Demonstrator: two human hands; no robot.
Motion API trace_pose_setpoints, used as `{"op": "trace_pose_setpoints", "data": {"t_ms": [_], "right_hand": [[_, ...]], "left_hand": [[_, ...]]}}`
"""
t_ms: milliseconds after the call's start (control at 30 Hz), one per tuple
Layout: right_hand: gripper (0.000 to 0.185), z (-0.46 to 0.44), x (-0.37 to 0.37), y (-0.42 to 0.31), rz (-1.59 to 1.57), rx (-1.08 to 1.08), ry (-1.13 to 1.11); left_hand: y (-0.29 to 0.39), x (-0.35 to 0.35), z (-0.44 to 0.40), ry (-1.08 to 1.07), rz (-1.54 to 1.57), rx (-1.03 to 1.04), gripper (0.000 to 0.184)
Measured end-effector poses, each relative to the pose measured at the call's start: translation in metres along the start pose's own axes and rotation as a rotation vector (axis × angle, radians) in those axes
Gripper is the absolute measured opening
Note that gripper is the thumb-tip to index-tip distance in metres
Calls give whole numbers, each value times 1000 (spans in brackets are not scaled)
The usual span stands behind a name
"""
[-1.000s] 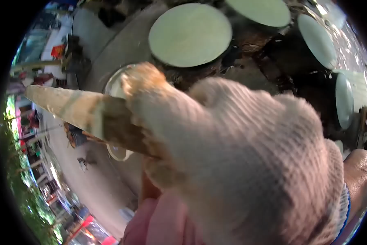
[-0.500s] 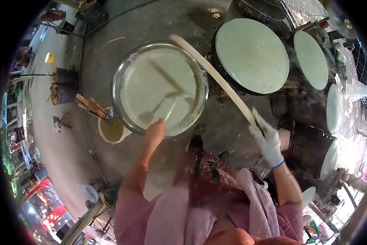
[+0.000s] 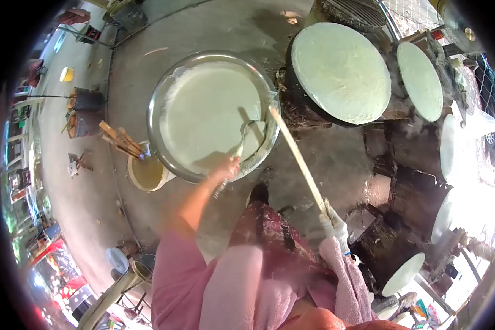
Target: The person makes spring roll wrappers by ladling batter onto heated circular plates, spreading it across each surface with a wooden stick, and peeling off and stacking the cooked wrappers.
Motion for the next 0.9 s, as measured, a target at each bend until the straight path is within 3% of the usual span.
{"op": "trace_pose_setpoints", "data": {"t_ms": [33, 100, 133, 233, 333, 433, 500, 567, 633, 667, 733, 767, 833, 900], "right_hand": [[51, 7, 4, 8, 15, 26, -23], [44, 27, 15, 24, 79, 177, -141], [44, 34, 20, 38, 108, 203, -206], [45, 54, 32, 90, 119, 150, -411], [46, 64, 32, 122, 102, 47, -520], [46, 70, 20, 137, 50, -58, -555], [47, 80, 4, 121, -3, -119, -550], [50, 101, -21, 89, -51, -178, -538], [51, 117, -50, 71, -156, -177, -445], [52, 127, -60, 68, -363, -165, -418], [53, 98, -59, 115, -739, -182, -388], [53, 104, -68, 104, -704, -250, -269], [53, 118, -86, 82, -605, -362, -15], [48, 85, -104, 104, -697, -469, -24]], "left_hand": [[0, 19, 31, -145, 169, -44, 49], [-25, 46, 59, -53, 467, -318, 50], [-35, 57, 74, -175, 695, -290, 49], [-34, 100, 117, -122, 957, -141, 42], [-30, 134, 153, -248, 1366, -78, 34], [-11, 146, 190, -532, 1563, 49, 32], [24, 146, 239, -477, 1502, 76, 31], [66, 141, 291, -558, 1413, 126, 32], [120, 133, 348, -758, 1281, 287, 32], [143, 131, 366, -852, 1210, 373, 33], [180, 121, 380, -651, 1031, 621, 35], [196, 114, 386, -542, 947, 732, 36], [223, 97, 372, -430, 936, 716, 34], [247, 90, 353, -260, 1020, 605, 29]]}}
Point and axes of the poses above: each hand's wrist, its own z-axis away from the middle knuckle, its own x-axis out of the palm, y = z × x, the point moved 3 cm from there along -z, towards the middle knuckle, and after that the axes turned 8 degrees about z, right-handed, at the moved point
